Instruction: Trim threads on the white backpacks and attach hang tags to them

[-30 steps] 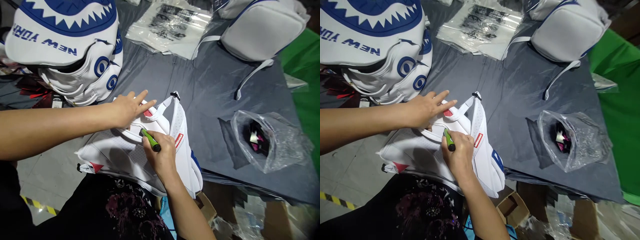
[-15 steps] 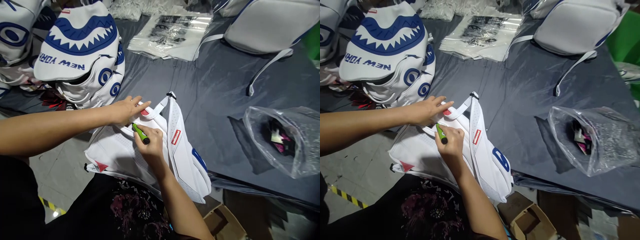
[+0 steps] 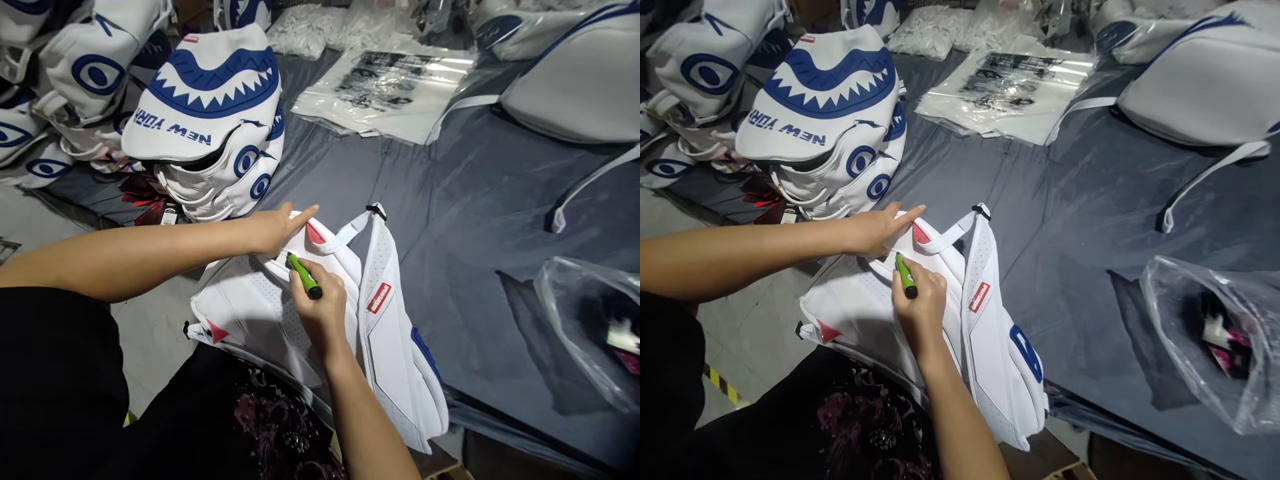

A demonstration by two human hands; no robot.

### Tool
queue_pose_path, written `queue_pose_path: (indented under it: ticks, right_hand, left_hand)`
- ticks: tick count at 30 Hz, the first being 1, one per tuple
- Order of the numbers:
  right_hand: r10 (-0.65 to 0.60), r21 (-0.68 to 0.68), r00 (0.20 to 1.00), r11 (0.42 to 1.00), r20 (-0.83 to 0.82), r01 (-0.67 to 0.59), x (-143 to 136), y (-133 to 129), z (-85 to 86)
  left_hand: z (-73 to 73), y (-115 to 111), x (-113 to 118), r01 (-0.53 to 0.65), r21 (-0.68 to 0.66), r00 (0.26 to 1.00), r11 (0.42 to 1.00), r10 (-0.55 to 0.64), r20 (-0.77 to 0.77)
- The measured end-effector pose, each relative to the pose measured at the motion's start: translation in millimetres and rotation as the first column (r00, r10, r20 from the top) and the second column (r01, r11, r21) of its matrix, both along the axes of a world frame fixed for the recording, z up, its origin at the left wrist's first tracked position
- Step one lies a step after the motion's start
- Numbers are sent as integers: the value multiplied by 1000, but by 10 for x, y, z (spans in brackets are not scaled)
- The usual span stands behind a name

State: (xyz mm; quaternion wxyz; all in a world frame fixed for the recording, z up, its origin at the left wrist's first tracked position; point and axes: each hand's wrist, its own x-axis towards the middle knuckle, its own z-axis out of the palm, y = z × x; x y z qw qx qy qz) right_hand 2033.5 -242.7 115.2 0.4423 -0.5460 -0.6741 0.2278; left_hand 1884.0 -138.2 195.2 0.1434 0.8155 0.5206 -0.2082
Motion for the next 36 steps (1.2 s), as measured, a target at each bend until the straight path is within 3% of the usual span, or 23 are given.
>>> queue_pose_path:
  ticks: [7, 15, 23, 30, 36]
  right_hand:
    - [30, -153, 997, 988, 73, -18, 65, 44, 93]
    - [13, -72, 998, 997, 63, -9, -61, 94, -21]
    - [-15, -118, 1000, 993, 17, 16, -3, 72, 42]
    - [-13, -154, 1000, 988, 12, 15, -65, 82, 120]
    - [9, -106, 1000, 994, 18, -7, -164, 144, 99]
  left_hand:
    - [23, 47, -13, 19, -41, 999, 999, -17, 43]
    - [-65, 18, 68, 43, 82, 999, 996, -41, -24]
    - [-13, 129, -83, 138, -74, 983, 988, -128, 130]
    - [-20, 199, -129, 120, -168, 981, 978, -90, 173]
    - [-79, 271, -159, 128, -201, 978, 971, -90, 186]
